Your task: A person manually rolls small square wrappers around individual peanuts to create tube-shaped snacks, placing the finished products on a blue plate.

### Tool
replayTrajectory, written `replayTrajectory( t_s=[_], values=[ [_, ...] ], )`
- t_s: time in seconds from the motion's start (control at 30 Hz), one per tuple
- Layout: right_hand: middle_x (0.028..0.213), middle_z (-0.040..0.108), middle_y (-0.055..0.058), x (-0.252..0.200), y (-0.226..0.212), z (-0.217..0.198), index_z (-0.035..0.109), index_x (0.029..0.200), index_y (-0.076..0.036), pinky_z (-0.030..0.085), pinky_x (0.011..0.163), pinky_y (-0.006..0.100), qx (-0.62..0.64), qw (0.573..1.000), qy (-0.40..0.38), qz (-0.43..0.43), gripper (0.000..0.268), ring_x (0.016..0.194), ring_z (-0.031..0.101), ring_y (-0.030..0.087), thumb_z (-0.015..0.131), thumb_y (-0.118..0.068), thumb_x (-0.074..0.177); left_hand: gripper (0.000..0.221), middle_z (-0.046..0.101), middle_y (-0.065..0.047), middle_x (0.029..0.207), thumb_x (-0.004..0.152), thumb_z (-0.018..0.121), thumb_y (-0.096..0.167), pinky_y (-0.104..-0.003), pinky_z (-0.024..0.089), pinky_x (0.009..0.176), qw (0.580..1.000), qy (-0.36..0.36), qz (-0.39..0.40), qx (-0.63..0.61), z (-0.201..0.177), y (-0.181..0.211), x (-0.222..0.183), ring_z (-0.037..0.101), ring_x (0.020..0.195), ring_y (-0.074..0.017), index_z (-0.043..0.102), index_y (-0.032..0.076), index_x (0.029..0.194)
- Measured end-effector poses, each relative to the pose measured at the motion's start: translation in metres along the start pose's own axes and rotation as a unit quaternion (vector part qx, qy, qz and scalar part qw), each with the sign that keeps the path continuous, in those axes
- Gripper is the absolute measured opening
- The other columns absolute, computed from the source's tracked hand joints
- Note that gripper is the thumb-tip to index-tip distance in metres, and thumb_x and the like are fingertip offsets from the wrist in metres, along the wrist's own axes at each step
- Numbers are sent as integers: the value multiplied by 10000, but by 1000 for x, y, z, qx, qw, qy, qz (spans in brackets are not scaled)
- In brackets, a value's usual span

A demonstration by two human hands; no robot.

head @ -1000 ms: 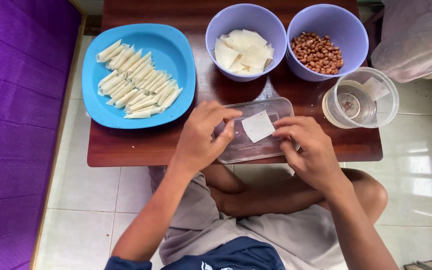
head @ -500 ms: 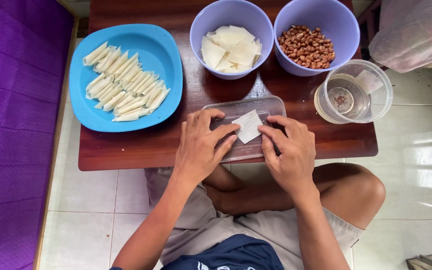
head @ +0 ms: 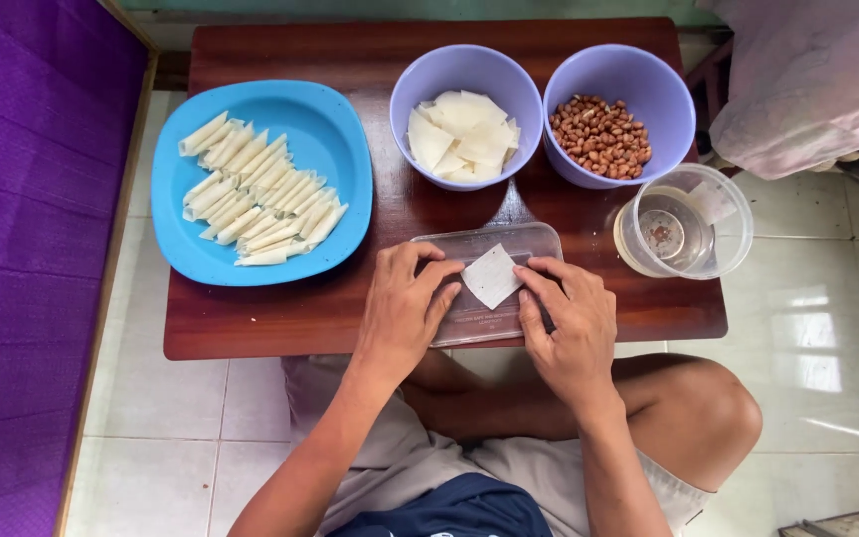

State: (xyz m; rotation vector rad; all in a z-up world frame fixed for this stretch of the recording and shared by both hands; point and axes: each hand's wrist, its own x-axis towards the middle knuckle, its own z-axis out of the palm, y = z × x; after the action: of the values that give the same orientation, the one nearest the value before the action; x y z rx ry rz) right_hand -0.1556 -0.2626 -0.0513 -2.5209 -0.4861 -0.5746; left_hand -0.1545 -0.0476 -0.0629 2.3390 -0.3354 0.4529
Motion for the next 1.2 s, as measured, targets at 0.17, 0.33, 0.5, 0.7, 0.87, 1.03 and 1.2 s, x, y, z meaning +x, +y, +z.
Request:
replayTrajectory(
  t_s=[0.17, 0.33, 0.5, 0.7, 0.87, 1.03, 1.2],
  values=[
    [1227, 685, -28, 2, -6, -4, 742, 1202, -246, 435, 860, 356, 7, 1000, 12, 5, 235, 1152, 631, 234, 615, -217, 1006, 141, 574, -36, 1111, 989, 652, 227, -423, 503, 953, 999, 14, 1, -41, -8, 3, 5, 568, 1119, -294, 713, 172, 1104],
    [1186, 723, 42, 21, -16, -18, 761, 1152, -166, 484, 909, 377, 62, 997, 45, -5, 210, 1112, 662, 277, 692, -131, 957, 139, 618, -38, 1044, 989, 637, 199, -395, 520, 911, 989, 92, -11, -117, -28, 10, 6, 626, 1006, -271, 743, 167, 1073],
    [1073, 748, 86, 105, -25, -41, 795, 1137, -106, 490, 899, 404, 84, 986, 60, -131, 186, 988, 689, 302, 754, -59, 961, 181, 639, -6, 974, 1001, 614, 192, -347, 525, 871, 970, 161, -33, -179, -46, 9, 25, 623, 913, -212, 759, 163, 1105],
    [1007, 720, 126, 192, -33, -20, 740, 1088, -108, 497, 690, 490, -1, 972, -109, -209, 158, 865, 656, 394, 729, -123, 930, 207, 646, -43, 929, 1003, 597, 106, -325, 538, 751, 956, 218, -11, -196, -54, 9, 47, 636, 859, -208, 731, 99, 1159],
    [1029, 724, 122, 158, -51, -49, 739, 1132, -36, 512, 754, 385, 149, 978, -88, -116, 219, 869, 656, 301, 718, -13, 915, 209, 636, -37, 940, 959, 612, 53, -274, 485, 703, 957, 176, -60, -222, -52, 10, 38, 570, 809, -162, 708, 73, 1143],
    [1019, 741, 96, 102, -38, -44, 737, 1124, -9, 505, 731, 311, 181, 978, -100, -9, 324, 841, 639, 210, 719, 56, 807, 241, 644, -60, 980, 915, 652, 33, -292, 480, 744, 962, 128, -32, -239, -36, 22, 48, 569, 851, -186, 673, 60, 1153],
    [1052, 772, 52, 51, 4, -15, 781, 1051, -134, 538, 825, 396, 141, 981, -108, -83, 199, 981, 718, 291, 712, -67, 876, 197, 658, -56, 822, 980, 616, 65, -346, 566, 692, 950, 150, 28, -271, -11, 27, 49, 644, 746, -229, 746, 72, 1128]
  ],
)
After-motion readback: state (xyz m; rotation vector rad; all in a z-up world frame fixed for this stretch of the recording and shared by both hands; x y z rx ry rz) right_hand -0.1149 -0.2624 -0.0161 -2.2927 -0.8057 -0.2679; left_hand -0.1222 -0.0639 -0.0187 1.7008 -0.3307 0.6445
